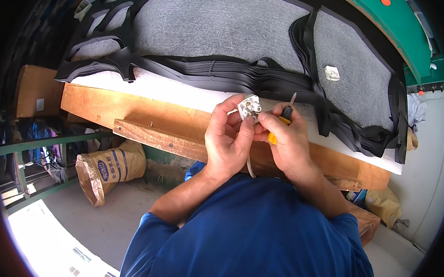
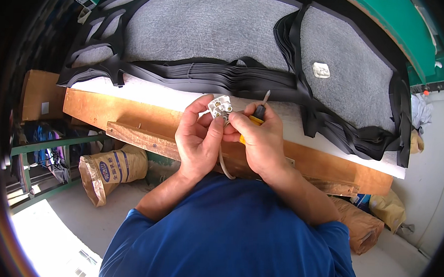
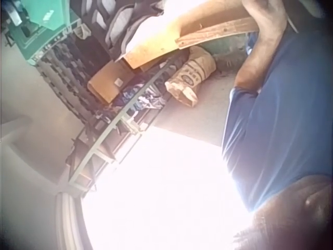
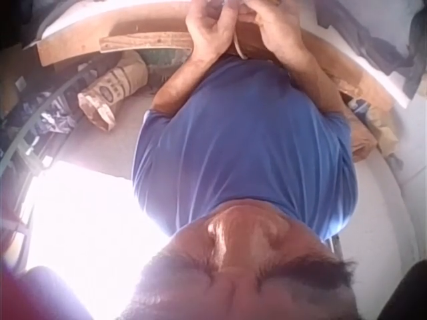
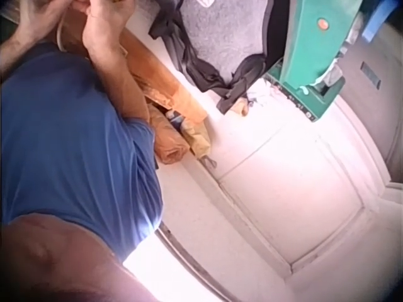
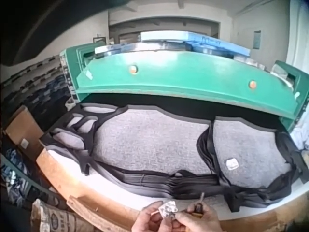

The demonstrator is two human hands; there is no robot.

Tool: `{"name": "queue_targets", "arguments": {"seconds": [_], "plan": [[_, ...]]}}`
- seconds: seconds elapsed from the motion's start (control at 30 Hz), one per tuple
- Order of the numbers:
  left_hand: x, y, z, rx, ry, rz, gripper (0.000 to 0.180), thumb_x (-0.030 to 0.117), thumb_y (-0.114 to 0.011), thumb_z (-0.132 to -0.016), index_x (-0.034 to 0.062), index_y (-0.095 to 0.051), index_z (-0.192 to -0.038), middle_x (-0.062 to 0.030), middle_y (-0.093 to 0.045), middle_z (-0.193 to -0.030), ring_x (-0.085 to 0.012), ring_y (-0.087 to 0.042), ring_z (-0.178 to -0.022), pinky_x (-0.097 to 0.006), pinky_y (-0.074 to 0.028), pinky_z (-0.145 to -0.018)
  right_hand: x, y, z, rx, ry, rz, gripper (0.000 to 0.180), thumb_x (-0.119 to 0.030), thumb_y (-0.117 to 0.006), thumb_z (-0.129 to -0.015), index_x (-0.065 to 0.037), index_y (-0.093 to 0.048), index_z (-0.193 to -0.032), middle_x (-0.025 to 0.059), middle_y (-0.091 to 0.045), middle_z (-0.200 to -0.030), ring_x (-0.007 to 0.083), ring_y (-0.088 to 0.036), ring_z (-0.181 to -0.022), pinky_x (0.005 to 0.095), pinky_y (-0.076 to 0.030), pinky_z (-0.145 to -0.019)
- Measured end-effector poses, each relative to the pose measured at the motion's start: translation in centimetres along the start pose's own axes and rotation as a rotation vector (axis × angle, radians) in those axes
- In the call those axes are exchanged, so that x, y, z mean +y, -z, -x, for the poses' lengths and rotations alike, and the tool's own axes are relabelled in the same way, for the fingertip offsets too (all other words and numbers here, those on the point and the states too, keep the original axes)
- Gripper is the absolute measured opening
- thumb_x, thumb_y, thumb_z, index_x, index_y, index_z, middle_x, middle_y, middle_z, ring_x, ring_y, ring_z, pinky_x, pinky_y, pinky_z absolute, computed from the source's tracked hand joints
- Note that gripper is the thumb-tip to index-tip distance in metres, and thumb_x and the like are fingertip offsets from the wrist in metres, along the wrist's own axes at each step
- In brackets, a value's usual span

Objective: Disassembling and reassembling a power strip plug with a screwdriver, then coiling the cable.

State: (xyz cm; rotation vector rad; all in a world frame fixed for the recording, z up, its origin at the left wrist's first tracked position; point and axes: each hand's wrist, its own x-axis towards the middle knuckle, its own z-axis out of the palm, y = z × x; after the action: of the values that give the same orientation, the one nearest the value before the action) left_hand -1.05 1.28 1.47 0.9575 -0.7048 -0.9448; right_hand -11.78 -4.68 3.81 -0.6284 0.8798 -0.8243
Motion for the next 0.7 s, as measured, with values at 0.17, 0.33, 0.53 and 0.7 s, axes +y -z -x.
{"name": "queue_targets", "arguments": {"seconds": [0.17, 0.33, 0.53, 0.7], "plan": [[0.2, 0.0, 0.2, 0.012, -0.033, -0.004, 0.039, -0.01, -0.045, -0.09, -0.0034, -0.037, -0.128, -0.0153, -0.06, -0.107, -0.0149, -0.063, -0.089, -0.026, -0.054, -0.08, 0.0, 0.2, 0.1, 0.019, 0.045, 0.028, 0.02, 0.001, -0.064, -0.083, -0.004, -0.046, -0.089, 0.0116, -0.062, -0.081, 0.0193, -0.066, -0.067, 0.0351, -0.059, -0.061], [0.1, 0.1, 0.2, -0.009, -0.055, 0.046, 0.041, -0.012, -0.043, -0.09, -0.0032, -0.037, -0.129, -0.0168, -0.059, -0.11, -0.0171, -0.063, -0.093, -0.029, -0.055, -0.081, -0.2, -0.1, 0.4, 0.005, 0.065, 0.079, 0.021, 0.003, -0.065, -0.082, -0.004, -0.046, -0.089, 0.0116, -0.062, -0.082, 0.019, -0.066, -0.068, 0.0348, -0.06, -0.062], [0.9, -0.3, 0.2, -0.007, 0.11, 0.171, 0.042, -0.013, -0.045, -0.088, -0.0026, -0.036, -0.127, -0.0191, -0.057, -0.112, -0.0223, -0.064, -0.093, -0.035, -0.058, -0.08, 0.2, -0.3, 0.5, -0.003, 0.1, 0.102, 0.02, 0.002, -0.066, -0.083, -0.003, -0.047, -0.089, 0.011, -0.062, -0.085, 0.0188, -0.066, -0.072, 0.0326, -0.06, -0.063], [1.2, -0.5, 0.0, 0.071, 0.151, 0.189, 0.037, -0.013, -0.049, -0.086, -0.0021, -0.042, -0.121, -0.0144, -0.055, -0.111, -0.0195, -0.062, -0.096, -0.031, -0.056, -0.081, 0.2, -0.3, 0.5, 0.006, 0.075, 0.134, 0.02, 0.002, -0.066, -0.083, -0.003, -0.048, -0.087, 0.0096, -0.061, -0.084, 0.0178, -0.066, -0.073, 0.031, -0.06, -0.064]]}}
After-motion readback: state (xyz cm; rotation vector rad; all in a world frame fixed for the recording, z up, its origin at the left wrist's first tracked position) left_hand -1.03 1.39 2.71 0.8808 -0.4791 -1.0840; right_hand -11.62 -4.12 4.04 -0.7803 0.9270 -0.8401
